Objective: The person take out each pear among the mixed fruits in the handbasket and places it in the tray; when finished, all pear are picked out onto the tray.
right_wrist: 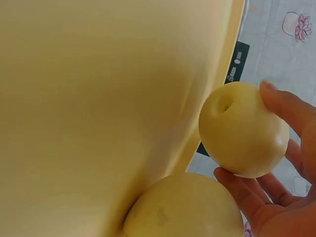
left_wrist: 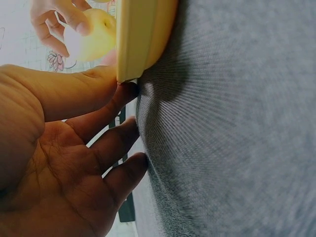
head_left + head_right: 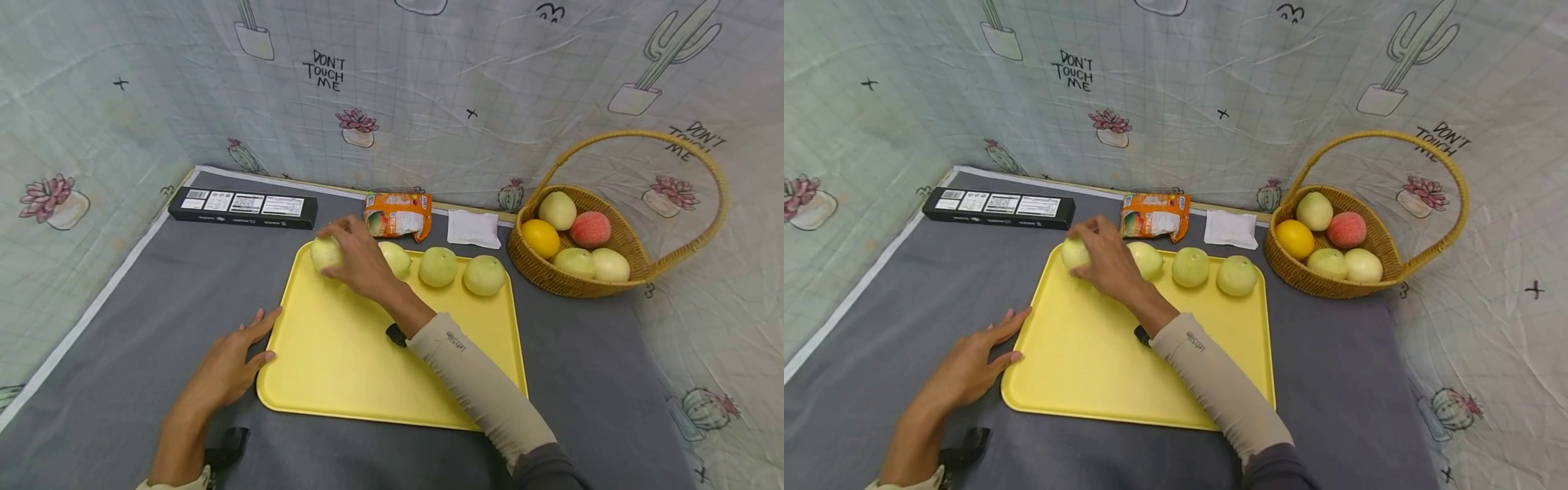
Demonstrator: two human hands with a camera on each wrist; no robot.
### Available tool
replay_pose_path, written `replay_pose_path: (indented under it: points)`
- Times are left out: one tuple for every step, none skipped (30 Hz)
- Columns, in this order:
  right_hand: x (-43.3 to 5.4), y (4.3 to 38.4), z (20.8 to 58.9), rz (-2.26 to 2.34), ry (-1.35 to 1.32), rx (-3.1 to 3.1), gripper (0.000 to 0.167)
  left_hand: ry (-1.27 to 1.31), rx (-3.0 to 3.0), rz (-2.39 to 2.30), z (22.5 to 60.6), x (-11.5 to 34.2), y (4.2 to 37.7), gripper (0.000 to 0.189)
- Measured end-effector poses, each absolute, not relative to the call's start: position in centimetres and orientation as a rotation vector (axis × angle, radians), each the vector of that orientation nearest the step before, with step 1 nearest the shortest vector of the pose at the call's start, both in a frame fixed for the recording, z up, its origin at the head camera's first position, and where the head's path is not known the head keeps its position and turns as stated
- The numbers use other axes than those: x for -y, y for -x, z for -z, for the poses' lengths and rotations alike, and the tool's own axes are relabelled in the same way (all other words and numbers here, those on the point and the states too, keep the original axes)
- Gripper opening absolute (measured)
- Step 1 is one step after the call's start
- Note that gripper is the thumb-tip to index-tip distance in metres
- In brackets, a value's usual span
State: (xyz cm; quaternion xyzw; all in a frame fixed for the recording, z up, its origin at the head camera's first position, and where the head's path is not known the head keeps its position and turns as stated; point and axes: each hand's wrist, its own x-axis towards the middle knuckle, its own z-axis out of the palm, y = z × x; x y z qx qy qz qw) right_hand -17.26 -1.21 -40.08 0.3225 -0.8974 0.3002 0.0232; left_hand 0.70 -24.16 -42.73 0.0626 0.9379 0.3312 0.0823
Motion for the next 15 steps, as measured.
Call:
replay_pose_path:
  points:
    - [1.25, 17.27, 40.12, -0.921, -0.992, 2.786, 0.058, -0.186, -2.800, -0.990, 42.73, 24.14, -0.69, 0.080]
    - [1.29, 17.28, 40.17, -0.914, -0.986, 2.794, 0.057, -0.186, -2.800, -0.991, 42.72, 24.12, -0.68, 0.080]
    - [1.32, 17.30, 40.24, -0.902, -0.983, 2.802, 0.057, -0.186, -2.800, -0.990, 42.71, 24.11, -0.67, 0.080]
    - [1.33, 17.29, 40.30, -0.896, -0.982, 2.809, 0.057, -0.186, -2.800, -0.991, 42.73, 24.09, -0.67, 0.080]
    - [1.35, 17.30, 40.36, -0.889, -0.979, 2.817, 0.056, -0.185, -2.801, -0.990, 42.73, 24.08, -0.67, 0.080]
    - [1.36, 17.31, 40.44, -0.883, -0.979, 2.822, 0.055, -0.183, -2.801, -0.988, 42.73, 24.07, -0.68, 0.079]
    - [1.35, 17.32, 40.51, -0.878, -0.982, 2.825, 0.053, -0.181, -2.802, -0.987, 42.72, 24.06, -0.69, 0.079]
    - [1.32, 17.32, 40.52, -0.874, -0.985, 2.825, 0.051, -0.180, -2.802, -0.986, 42.72, 24.06, -0.68, 0.079]
    - [1.28, 17.31, 40.48, -0.878, -0.989, 2.823, 0.049, -0.176, -2.801, -0.984, 42.73, 24.06, -0.68, 0.079]
    - [1.24, 17.30, 40.43, -0.883, -0.994, 2.822, 0.047, -0.171, -2.799, -0.983, 42.73, 24.05, -0.67, 0.080]
    - [1.19, 17.31, 40.38, -0.883, -0.999, 2.822, 0.044, -0.167, -2.798, -0.982, 42.72, 24.05, -0.67, 0.080]
    - [1.12, 17.32, 40.31, -0.884, -1.008, 2.821, 0.042, -0.163, -2.795, -0.982, 42.71, 24.06, -0.66, 0.080]
    - [1.04, 17.32, 40.20, -0.890, -1.014, 2.824, 0.040, -0.161, -2.793, -0.983, 42.72, 24.05, -0.65, 0.080]
    - [0.95, 17.31, 40.08, -0.895, -1.021, 2.829, 0.038, -0.160, -2.792, -0.984, 42.73, 24.05, -0.65, 0.080]
    - [0.86, 17.32, 39.98, -0.896, -1.029, 2.834, 0.039, -0.160, -2.792, -0.984, 42.75, 24.05, -0.65, 0.080]
